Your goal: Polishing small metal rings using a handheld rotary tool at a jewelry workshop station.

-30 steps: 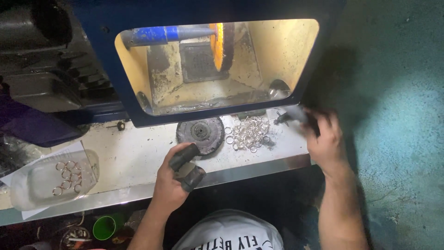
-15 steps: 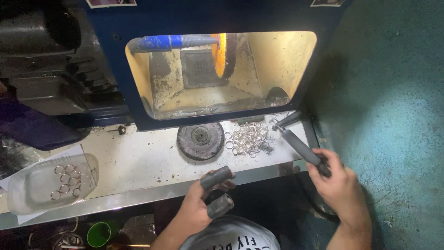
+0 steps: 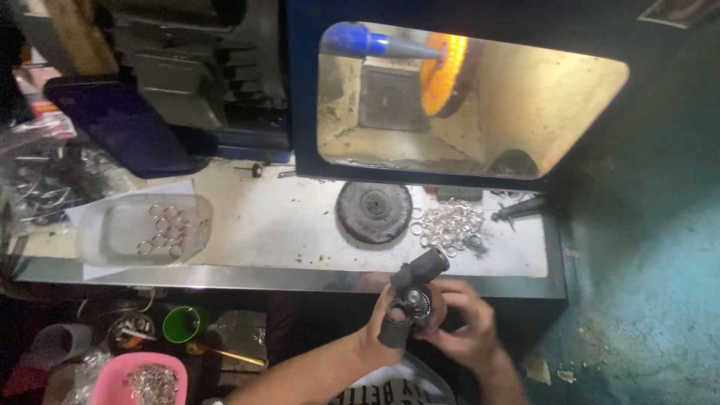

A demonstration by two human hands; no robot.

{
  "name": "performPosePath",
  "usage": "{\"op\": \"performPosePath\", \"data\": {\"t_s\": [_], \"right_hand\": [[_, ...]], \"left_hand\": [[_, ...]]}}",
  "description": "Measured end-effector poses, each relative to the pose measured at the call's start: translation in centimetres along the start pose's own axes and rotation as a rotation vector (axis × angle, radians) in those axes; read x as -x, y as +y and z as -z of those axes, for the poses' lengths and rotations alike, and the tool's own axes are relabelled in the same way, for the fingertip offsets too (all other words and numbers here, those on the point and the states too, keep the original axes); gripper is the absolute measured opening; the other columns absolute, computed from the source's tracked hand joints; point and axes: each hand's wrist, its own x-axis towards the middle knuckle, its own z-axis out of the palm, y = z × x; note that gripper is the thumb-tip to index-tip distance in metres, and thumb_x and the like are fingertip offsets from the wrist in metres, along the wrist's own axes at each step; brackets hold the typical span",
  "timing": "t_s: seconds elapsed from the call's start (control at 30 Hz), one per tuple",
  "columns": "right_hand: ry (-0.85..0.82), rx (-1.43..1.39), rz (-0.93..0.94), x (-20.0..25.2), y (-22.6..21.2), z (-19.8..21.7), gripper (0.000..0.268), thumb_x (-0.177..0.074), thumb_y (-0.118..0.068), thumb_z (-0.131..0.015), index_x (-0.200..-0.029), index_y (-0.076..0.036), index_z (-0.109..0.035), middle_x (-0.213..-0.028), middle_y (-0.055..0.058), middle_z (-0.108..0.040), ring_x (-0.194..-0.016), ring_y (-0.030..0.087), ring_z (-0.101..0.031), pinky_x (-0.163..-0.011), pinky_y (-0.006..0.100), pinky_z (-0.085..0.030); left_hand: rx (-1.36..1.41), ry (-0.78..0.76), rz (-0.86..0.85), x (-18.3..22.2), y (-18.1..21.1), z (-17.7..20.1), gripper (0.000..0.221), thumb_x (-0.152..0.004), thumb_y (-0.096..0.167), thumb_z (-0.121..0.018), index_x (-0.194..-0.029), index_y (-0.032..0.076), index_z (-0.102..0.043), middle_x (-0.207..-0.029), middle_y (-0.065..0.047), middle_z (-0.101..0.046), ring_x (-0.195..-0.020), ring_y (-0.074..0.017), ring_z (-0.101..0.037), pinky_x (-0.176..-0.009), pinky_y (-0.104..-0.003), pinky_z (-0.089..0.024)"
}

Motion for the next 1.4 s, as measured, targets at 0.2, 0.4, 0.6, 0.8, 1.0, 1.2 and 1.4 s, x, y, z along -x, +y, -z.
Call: {"op": "performPosePath", "data": {"t_s": [0.2,0.4,0.6,0.8,1.0,1.2,1.4], "right_hand": [[0.2,0.914,0.088,-3.3,5.6,10.8,0.027,-0.103,-0.007,-0.07,-0.127,0.004,-0.072,-0.125,0.02,-0.073,-0.113,0.038,-0.068,-0.103,0.051,-0.049],[-0.086,1.183,-0.335,-6.7,4.8,11.3,0.037,-0.096,-0.02,-0.072,-0.133,-0.021,-0.073,-0.13,-0.004,-0.066,-0.117,0.031,-0.06,-0.099,0.049,-0.043],[-0.06,1.061,-0.466,-8.9,3.3,11.2,0.03,-0.091,-0.026,-0.078,-0.116,-0.011,-0.073,-0.132,0.006,-0.07,-0.127,0.033,-0.057,-0.108,0.051,-0.035],[0.111,0.556,-0.065,-5.4,-2.2,8.9,0.025,-0.097,-0.021,-0.069,-0.115,-0.004,-0.063,-0.115,0.015,-0.067,-0.106,0.028,-0.066,-0.09,0.036,-0.052],[-0.048,0.486,0.033,-7.9,-8.6,5.4,0.032,-0.079,-0.015,-0.085,-0.108,-0.016,-0.071,-0.105,0.002,-0.069,-0.085,0.011,-0.072,-0.073,0.024,-0.061],[-0.091,0.524,0.141,-9.2,-9.1,5.3,0.027,-0.083,-0.017,-0.083,-0.106,-0.014,-0.07,-0.101,0.003,-0.07,-0.08,0.012,-0.071,-0.075,0.025,-0.061],[-0.117,0.525,0.141,-9.1,-9.6,5.7,0.028,-0.082,-0.018,-0.084,-0.106,-0.013,-0.07,-0.1,0.004,-0.071,-0.08,0.012,-0.072,-0.069,0.025,-0.061]], "left_hand": [[0.153,0.123,0.148,0.2,1.4,2.5,0.098,-0.088,0.075,-0.044,-0.159,0.007,-0.04,-0.059,-0.001,-0.053,-0.049,-0.0099,-0.042,-0.049,-0.026,-0.035],[0.046,0.096,0.181,-0.2,3.0,2.8,0.038,-0.1,0.038,-0.04,-0.125,0.009,-0.043,-0.062,-0.001,-0.053,-0.053,-0.0111,-0.045,-0.05,-0.025,-0.037],[0.017,0.13,0.217,-0.9,4.7,1.7,0.055,-0.102,0.053,-0.032,-0.076,0.012,-0.059,-0.07,-0.003,-0.053,-0.066,-0.0158,-0.051,-0.068,-0.031,-0.043],[-0.003,0.2,0.209,-0.9,3.8,1.5,0.031,-0.1,0.032,-0.042,-0.081,0.012,-0.057,-0.076,-0.002,-0.052,-0.072,-0.0149,-0.047,-0.073,-0.032,-0.041],[-0.058,0.2,0.12,-0.8,2.2,1.2,0.046,-0.103,0.049,-0.044,-0.088,0.01,-0.062,-0.08,-0.002,-0.058,-0.071,-0.0136,-0.054,-0.068,-0.028,-0.046],[-0.267,0.212,0.138,-0.1,1.7,1.5,0.049,-0.102,0.054,-0.04,-0.087,0.013,-0.061,-0.08,0.0,-0.059,-0.07,-0.0135,-0.056,-0.062,-0.028,-0.047],[-0.337,0.23,0.154,0.1,0.9,1.7,0.044,-0.106,0.043,-0.036,-0.089,0.012,-0.062,-0.081,0.0,-0.058,-0.074,-0.0122,-0.053,-0.072,-0.028,-0.045]]}}
